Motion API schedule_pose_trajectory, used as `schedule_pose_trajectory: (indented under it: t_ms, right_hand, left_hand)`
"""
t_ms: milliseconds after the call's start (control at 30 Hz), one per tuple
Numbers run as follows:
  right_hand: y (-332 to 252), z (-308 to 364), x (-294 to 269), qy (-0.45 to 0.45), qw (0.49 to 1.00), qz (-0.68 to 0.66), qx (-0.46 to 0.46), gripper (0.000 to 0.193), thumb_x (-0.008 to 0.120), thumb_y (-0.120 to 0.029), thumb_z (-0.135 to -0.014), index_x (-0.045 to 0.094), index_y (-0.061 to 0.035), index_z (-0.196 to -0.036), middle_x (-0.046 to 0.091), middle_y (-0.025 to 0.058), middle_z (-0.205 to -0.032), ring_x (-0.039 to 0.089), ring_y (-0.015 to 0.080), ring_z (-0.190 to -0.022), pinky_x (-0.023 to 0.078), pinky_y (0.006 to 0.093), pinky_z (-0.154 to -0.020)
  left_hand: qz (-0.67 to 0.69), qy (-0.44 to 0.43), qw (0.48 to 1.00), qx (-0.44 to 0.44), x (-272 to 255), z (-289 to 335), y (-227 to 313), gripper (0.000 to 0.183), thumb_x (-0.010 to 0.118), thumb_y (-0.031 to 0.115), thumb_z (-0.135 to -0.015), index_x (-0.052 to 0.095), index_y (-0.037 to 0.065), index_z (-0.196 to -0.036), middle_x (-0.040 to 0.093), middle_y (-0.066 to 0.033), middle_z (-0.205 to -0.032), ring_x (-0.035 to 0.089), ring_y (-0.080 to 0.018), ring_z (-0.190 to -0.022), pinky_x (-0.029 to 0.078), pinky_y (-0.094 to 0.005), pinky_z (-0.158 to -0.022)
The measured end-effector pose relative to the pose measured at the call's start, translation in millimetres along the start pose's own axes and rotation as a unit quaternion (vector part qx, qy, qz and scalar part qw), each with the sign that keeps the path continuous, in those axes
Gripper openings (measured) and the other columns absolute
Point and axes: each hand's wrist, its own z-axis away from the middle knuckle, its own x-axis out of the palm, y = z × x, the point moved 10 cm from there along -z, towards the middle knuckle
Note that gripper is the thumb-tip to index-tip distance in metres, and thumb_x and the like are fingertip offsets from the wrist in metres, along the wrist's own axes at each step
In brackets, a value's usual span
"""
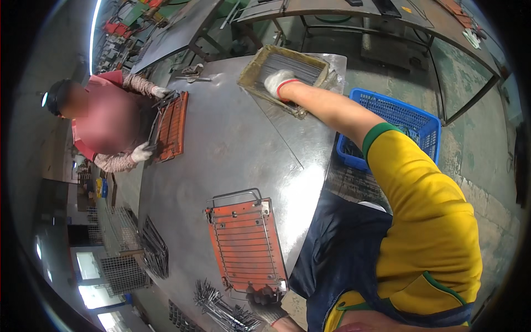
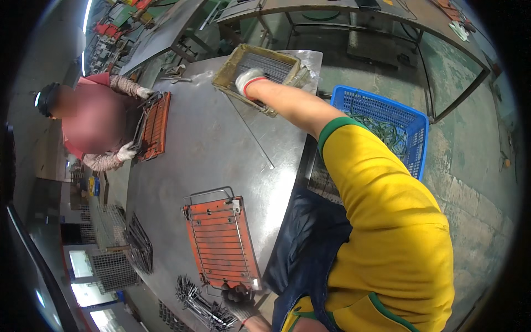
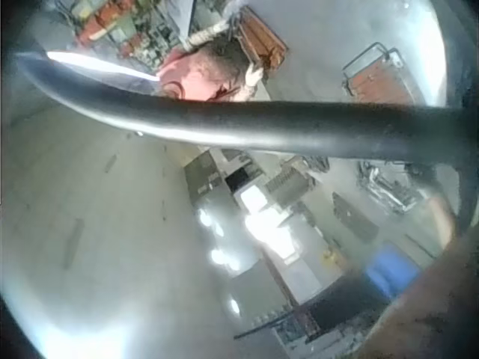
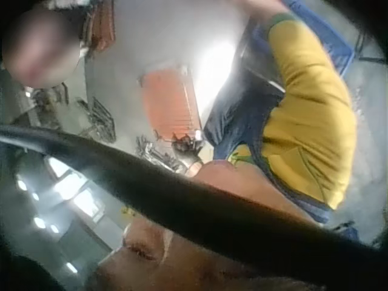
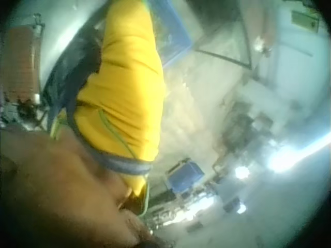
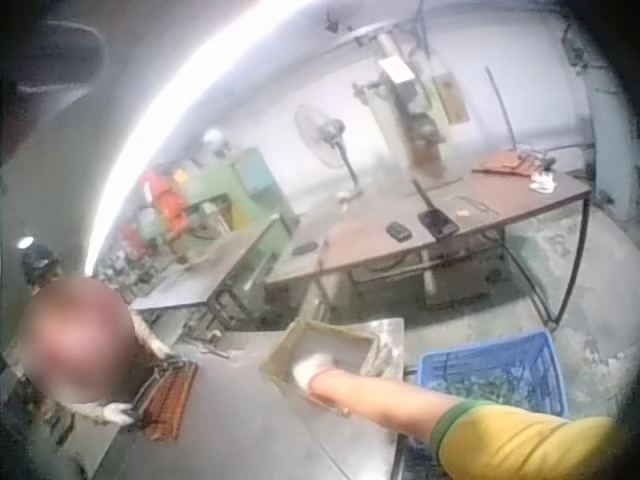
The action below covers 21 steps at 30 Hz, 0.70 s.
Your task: The person inserts metal rods into slots on an orange rectangular frame, then places the assembled unit aside. They repeat this process with multiple frames, handling rods and frames by hand.
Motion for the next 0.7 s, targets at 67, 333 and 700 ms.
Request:
schedule_pose_trajectory:
  t_ms: [67, 333, 700]
  right_hand:
    - [17, 3, -12, 0.0, 0.995, -0.101, 0.016, 0.029, 0.059, -0.014, -0.084, 0.076, 0.0009, -0.104, 0.075, 0.0206, -0.105, 0.075, 0.0344, -0.091, 0.059, 0.049, -0.076]
    - [37, 17, -38, -0.008, 0.976, -0.219, -0.003, 0.033, 0.066, -0.028, -0.077, 0.074, 0.0019, -0.088, 0.07, 0.0228, -0.081, 0.068, 0.0365, -0.073, 0.054, 0.0439, -0.07]
    - [61, 33, -75, 0.048, 0.855, -0.515, 0.03, 0.028, 0.063, -0.03, -0.095, 0.07, -0.0032, -0.1, 0.062, -0.0007, -0.067, 0.051, 0.0077, -0.05, 0.039, 0.0274, -0.045]
  left_hand:
    - [-0.026, 0.076, 0.997, 0.002, 14, 16, 14, 0.019, 0.056, 0.033, -0.101, 0.068, 0.018, -0.104, 0.044, 0.01, -0.061, 0.059, -0.012, -0.062, 0.059, -0.0391, -0.07]
    - [0.073, 0.066, 0.995, 0.024, -8, -31, 25, 0.025, 0.048, 0.032, -0.106, 0.061, 0.012, -0.1, 0.031, 0.0091, -0.058, 0.032, -0.0062, -0.045, 0.055, -0.0288, -0.074]
    - [0.07, -0.018, 0.997, -0.036, 6, -77, 24, 0.023, 0.05, 0.036, -0.103, 0.064, 0.018, -0.106, 0.057, 0.0052, -0.082, 0.059, -0.015, -0.076, 0.052, -0.0342, -0.067]
